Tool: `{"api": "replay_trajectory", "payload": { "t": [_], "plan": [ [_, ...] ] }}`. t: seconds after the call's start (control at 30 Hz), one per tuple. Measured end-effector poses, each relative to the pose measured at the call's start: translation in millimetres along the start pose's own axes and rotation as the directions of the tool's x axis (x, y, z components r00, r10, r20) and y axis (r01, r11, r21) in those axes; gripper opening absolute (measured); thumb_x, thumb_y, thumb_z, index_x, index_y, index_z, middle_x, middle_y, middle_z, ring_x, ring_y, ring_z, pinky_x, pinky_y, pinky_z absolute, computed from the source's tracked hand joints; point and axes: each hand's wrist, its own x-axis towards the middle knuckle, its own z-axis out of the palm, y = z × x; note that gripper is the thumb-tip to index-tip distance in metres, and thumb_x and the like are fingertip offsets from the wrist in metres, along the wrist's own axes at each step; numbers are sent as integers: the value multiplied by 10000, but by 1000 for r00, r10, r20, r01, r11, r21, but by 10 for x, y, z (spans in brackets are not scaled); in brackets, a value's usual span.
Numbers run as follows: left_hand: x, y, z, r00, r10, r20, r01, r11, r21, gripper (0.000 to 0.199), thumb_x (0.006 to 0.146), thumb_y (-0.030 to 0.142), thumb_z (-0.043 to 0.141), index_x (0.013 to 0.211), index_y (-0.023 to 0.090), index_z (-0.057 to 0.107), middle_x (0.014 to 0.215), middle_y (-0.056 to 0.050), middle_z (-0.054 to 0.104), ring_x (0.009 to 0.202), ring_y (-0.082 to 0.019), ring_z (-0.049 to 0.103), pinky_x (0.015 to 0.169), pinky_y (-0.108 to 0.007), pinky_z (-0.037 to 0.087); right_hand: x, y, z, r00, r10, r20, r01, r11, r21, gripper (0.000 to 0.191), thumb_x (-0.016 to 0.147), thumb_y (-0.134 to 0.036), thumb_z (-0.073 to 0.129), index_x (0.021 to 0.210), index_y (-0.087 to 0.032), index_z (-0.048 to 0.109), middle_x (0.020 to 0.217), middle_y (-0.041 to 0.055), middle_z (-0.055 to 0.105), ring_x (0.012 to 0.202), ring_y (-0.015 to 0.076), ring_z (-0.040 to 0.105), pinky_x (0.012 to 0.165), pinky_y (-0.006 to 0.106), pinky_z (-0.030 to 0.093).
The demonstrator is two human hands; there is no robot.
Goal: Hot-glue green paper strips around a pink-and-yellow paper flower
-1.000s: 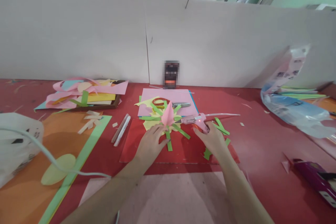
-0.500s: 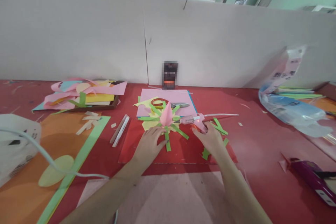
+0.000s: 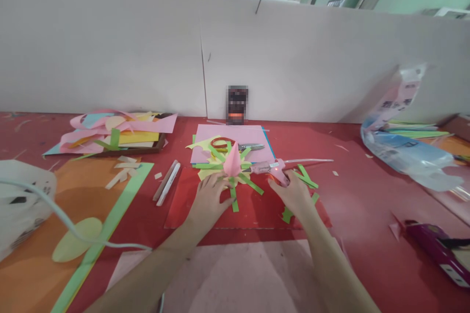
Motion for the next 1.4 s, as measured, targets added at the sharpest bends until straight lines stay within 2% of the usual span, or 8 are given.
{"api": "replay_trajectory", "payload": {
  "t": [0.1,0.2,0.67,0.8,1.0,1.2,1.4],
  "plan": [
    [16,-3,15,998,-65,9,65,998,-3,153,686,262,658,826,256,597,1223,5,469,1171,-244,366,948,-422,302,2,5,3,1000,7,2,-7,1000,12,426,681,-533,488,952,-204,508,832,47,600,718,196,548,589,262,352],
    [28,-15,27,993,-112,21,112,994,-3,208,668,261,670,864,280,603,1224,13,462,1174,-245,359,951,-415,293,5,12,5,1000,8,1,-8,1000,23,411,678,-529,494,932,-206,510,820,44,600,707,193,548,590,263,353],
    [43,-43,49,991,-135,23,135,991,10,446,667,260,667,1083,328,522,1217,4,438,1130,-242,393,934,-409,302,2,5,20,1000,16,17,-16,1000,19,461,674,-550,482,976,-203,502,844,50,595,699,191,532,578,262,347],
    [35,-38,44,992,-128,13,128,992,6,438,667,259,668,1075,326,523,1217,1,436,1133,-244,388,932,-408,304,3,-2,14,1000,15,15,-16,1000,13,451,676,-544,481,969,-202,505,844,51,595,707,190,534,581,261,349],
    [32,-11,24,992,-125,32,126,992,-2,217,666,255,671,863,281,584,1202,12,449,1146,-248,380,931,-414,303,3,-16,8,1000,28,11,-28,1000,13,449,670,-540,489,966,-204,514,832,48,599,702,187,540,572,255,350],
    [34,-28,34,990,-134,38,134,991,-7,330,673,262,665,984,322,570,1225,18,439,1162,-245,367,940,-412,299,11,1,15,1000,14,6,-14,1000,14,424,681,-527,484,954,-204,519,844,56,607,710,191,550,573,254,353],
    [39,-30,45,989,-146,32,146,989,-13,350,669,266,666,1004,307,571,1224,3,446,1165,-246,364,948,-412,297,10,13,18,1000,19,8,-19,1000,16,428,685,-526,486,966,-205,516,871,55,608,722,191,549,588,259,358]
  ]
}}
